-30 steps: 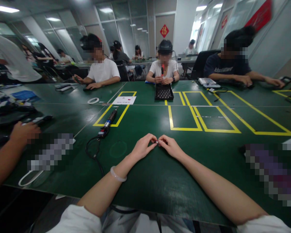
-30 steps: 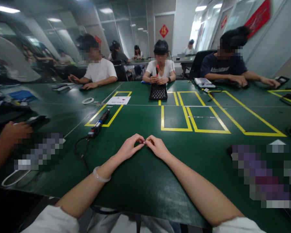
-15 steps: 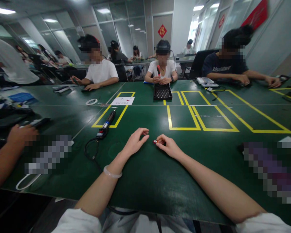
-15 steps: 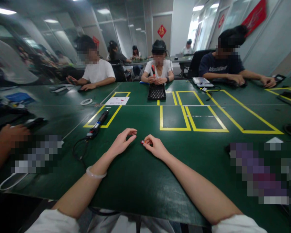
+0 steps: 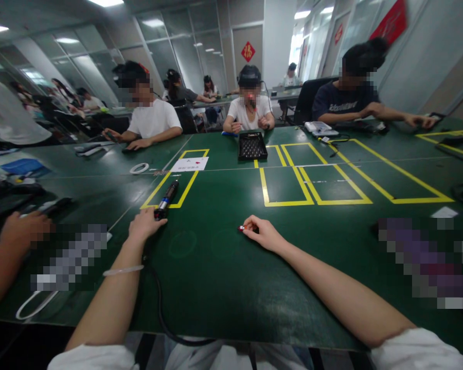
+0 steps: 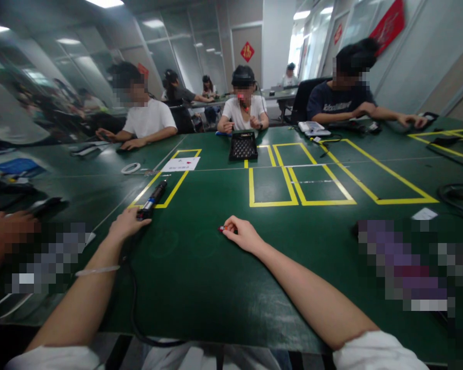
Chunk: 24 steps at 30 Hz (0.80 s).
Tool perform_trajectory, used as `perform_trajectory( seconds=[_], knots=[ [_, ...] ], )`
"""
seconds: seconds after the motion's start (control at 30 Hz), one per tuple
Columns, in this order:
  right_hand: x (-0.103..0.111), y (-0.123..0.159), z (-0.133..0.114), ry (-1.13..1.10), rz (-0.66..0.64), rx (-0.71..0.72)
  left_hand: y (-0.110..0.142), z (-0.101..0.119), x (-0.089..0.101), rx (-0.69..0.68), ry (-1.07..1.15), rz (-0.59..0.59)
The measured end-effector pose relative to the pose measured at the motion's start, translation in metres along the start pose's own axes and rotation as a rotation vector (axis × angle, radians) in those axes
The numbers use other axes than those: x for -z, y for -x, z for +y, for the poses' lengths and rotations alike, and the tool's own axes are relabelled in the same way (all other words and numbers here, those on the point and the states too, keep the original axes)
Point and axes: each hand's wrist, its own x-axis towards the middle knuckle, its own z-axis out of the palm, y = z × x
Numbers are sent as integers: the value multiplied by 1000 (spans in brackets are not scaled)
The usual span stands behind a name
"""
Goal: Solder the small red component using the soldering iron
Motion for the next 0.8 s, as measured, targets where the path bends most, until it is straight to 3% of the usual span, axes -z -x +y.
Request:
perform_trajectory(
  seconds=[0.13, 0.27, 0.5, 0.8],
  knots=[
    [0, 0, -1, 1, -1, -4, 1, 0, -1, -23, 19, -35],
    [1, 0, 0, -4, 0, -1, 12, 22, -2, -39, 0, 27],
    [-1, 0, 0, 17, -4, 6, 52, 81, 1, -132, -19, 90],
    [-3, 0, 4, 123, 36, 29, 106, 162, -5, -442, 13, 167]
  ],
)
